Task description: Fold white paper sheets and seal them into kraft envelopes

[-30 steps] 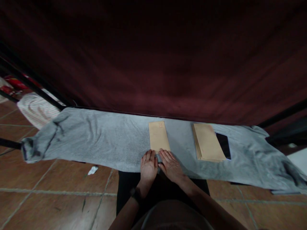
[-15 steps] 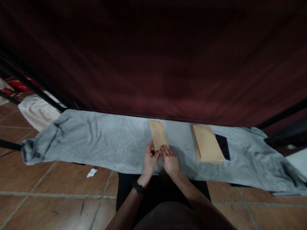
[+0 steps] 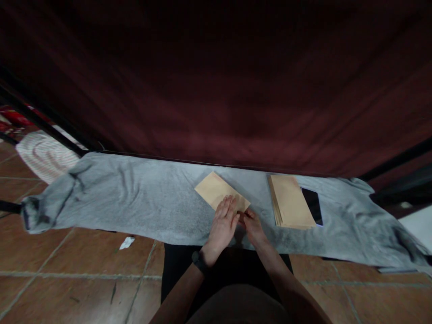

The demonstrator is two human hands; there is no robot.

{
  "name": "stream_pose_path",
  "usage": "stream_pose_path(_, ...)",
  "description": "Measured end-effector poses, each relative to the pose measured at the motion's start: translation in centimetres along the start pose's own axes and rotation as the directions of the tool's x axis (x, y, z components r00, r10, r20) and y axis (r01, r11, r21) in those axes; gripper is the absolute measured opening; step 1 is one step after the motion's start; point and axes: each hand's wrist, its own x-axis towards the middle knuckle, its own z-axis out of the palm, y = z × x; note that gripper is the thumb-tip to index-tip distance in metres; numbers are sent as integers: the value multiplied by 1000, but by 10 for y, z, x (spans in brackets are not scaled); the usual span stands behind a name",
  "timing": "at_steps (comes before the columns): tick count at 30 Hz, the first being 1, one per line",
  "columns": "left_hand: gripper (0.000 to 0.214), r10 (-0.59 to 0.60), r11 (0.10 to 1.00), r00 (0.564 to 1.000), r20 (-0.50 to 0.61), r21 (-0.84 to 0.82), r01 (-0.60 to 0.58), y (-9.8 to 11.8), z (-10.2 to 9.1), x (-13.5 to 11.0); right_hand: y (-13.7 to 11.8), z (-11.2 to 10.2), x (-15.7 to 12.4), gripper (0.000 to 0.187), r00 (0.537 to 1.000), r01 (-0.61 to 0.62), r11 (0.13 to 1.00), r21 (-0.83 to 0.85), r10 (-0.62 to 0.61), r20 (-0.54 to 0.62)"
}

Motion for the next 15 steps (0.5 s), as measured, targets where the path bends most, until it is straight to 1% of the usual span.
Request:
stream_pose_path(2, 53, 2, 992, 994, 108, 123, -16, -5, 12, -5, 5, -5, 1, 25, 1000, -8, 996, -86, 11, 29)
stream_pose_path(4, 52, -12, 979, 985, 169, 204, -24, -10, 21, -8, 8, -10, 2, 30, 998, -6, 979, -203, 17, 54)
stream_pose_path(6, 52, -23, 967, 980, 198, 252, -29, -15, 28, -9, 9, -16, 3, 31, 999, 25, 926, -376, -6, 52)
stream_pose_path(7, 53, -26, 963, 978, 206, 268, -31, -17, 30, -8, 9, -19, 2, 30, 999, 52, 876, -480, -42, 31)
stream_pose_path(8, 53, -28, 960, 977, 214, 279, -33, -19, 32, -8, 9, -21, 1, 31, 995, 83, 800, -594, -98, 8)
stream_pose_path(9, 53, -29, 957, 975, 219, 289, -37, -20, 33, -7, 9, -23, 0, 33, 984, 122, 694, -709, -176, -2)
stream_pose_path(10, 53, -27, 954, 975, 221, 299, -41, -22, 35, -6, 9, -25, -1, 36, 964, 166, 572, -803, -266, 10)
stream_pose_path(11, 53, -23, 950, 975, 220, 309, -48, -23, 36, -5, 9, -25, -3, 39, 936, 215, 452, -866, -350, 50)
stream_pose_path(12, 54, -16, 946, 976, 215, 320, -55, -24, 37, -5, 10, -25, -5, 41, 902, 273, 335, -902, -415, 118)
stream_pose_path(13, 54, -7, 941, 977, 211, 332, -65, -25, 38, -5, 11, -25, -7, 43, 867, 336, 224, -915, -453, 207)
stream_pose_path(15, 55, 7, 933, 978, 207, 351, -81, -27, 39, -4, 16, -25, -11, 45, 807, 440, 39, -897, -454, 376)
